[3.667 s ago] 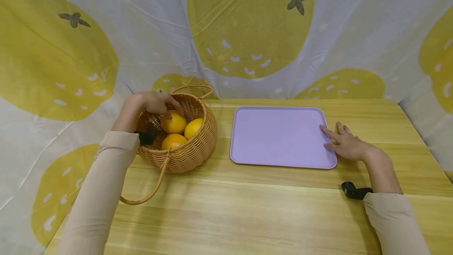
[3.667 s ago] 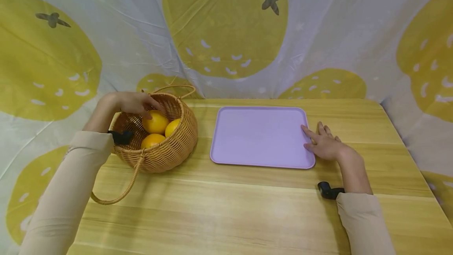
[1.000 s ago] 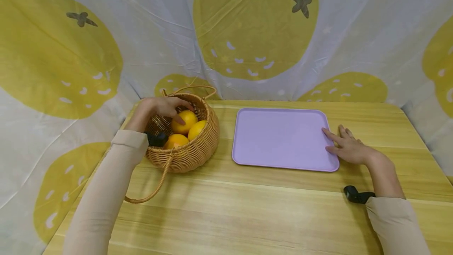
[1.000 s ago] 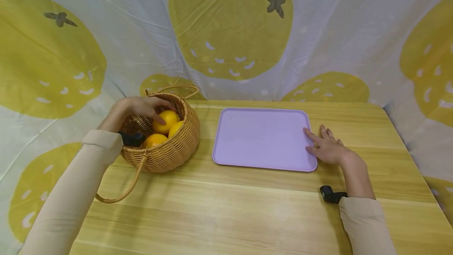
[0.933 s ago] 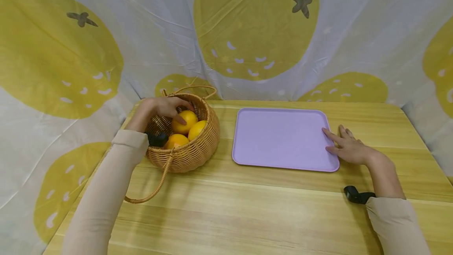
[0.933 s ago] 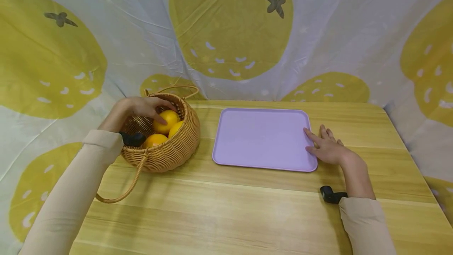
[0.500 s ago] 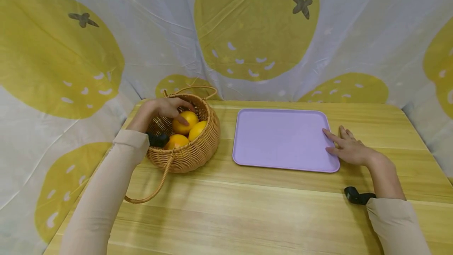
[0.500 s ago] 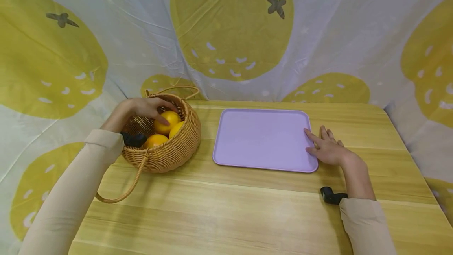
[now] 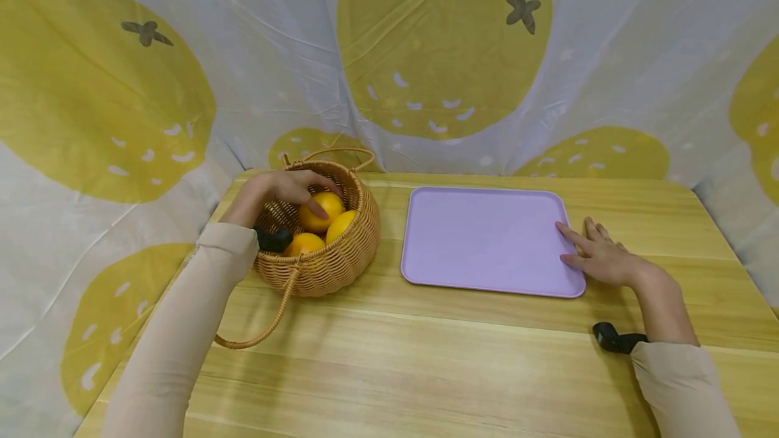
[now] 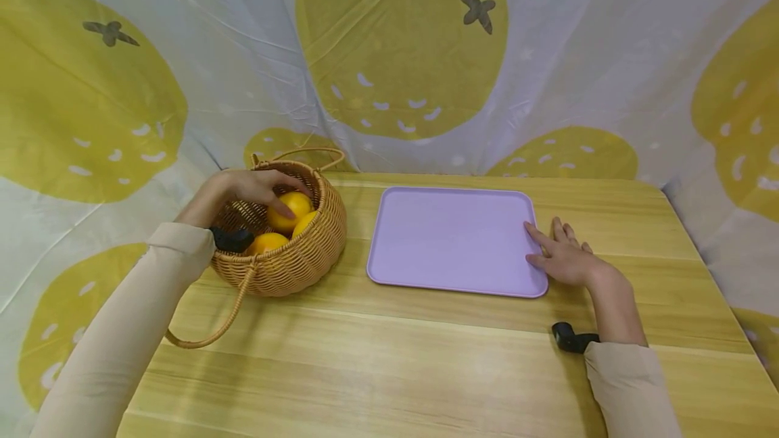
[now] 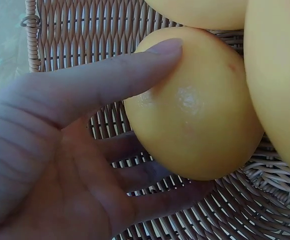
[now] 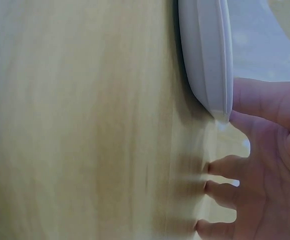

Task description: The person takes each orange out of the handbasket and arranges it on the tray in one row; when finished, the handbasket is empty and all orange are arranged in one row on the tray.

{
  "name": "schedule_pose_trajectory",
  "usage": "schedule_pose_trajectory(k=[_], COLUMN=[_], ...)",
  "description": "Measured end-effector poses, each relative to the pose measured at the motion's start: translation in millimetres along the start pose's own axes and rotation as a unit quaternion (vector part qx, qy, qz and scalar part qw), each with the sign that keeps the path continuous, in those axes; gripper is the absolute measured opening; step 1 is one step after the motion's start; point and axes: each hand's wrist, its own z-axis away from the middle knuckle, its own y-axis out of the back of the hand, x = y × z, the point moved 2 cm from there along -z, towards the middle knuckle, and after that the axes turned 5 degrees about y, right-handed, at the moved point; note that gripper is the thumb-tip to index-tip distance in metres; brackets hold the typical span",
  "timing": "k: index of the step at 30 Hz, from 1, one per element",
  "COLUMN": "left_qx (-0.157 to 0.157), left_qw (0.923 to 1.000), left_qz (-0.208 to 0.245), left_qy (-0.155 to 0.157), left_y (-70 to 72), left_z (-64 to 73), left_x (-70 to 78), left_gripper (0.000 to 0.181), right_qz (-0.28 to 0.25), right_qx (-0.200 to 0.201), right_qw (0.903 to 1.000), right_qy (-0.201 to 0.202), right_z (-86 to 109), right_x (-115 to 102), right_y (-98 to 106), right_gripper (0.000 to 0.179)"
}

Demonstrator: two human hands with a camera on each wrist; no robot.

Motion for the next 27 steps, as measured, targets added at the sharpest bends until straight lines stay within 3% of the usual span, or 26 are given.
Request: schedule_pose_trajectory(k=[9, 14, 23, 27], left_qx=[0.026, 0.015, 0.035, 0.040], left_qw=[0.9973, 0.9964, 0.9976, 0.9969], left_qz=[0.058, 0.072, 0.056, 0.051], left_qy=[-0.036, -0.042, -0.019, -0.045], left_y=[3.9, 5.5, 14.5, 21.1], left_z=[-0.5, 3.8, 26.7, 41.7], left_x=[3.5, 4.7, 13.0, 20.6], left_gripper=[0.059, 0.059, 0.059, 0.056], right_qz=[0.007, 0.006, 0.004, 0.007], right_qx=[-0.005, -0.006, -0.011, -0.010], right_qw=[1.0000, 1.0000, 0.9999, 0.9999], right_qy=[0.003, 0.004, -0.003, -0.003], right_z=[0.5, -0.2, -0.6, -0.8], right_x=[1.0, 0.2, -0.1, 0.8], right_y=[2.1, 2.2, 2.4, 2.5], right_gripper=[0.076, 0.076, 0.076, 0.077])
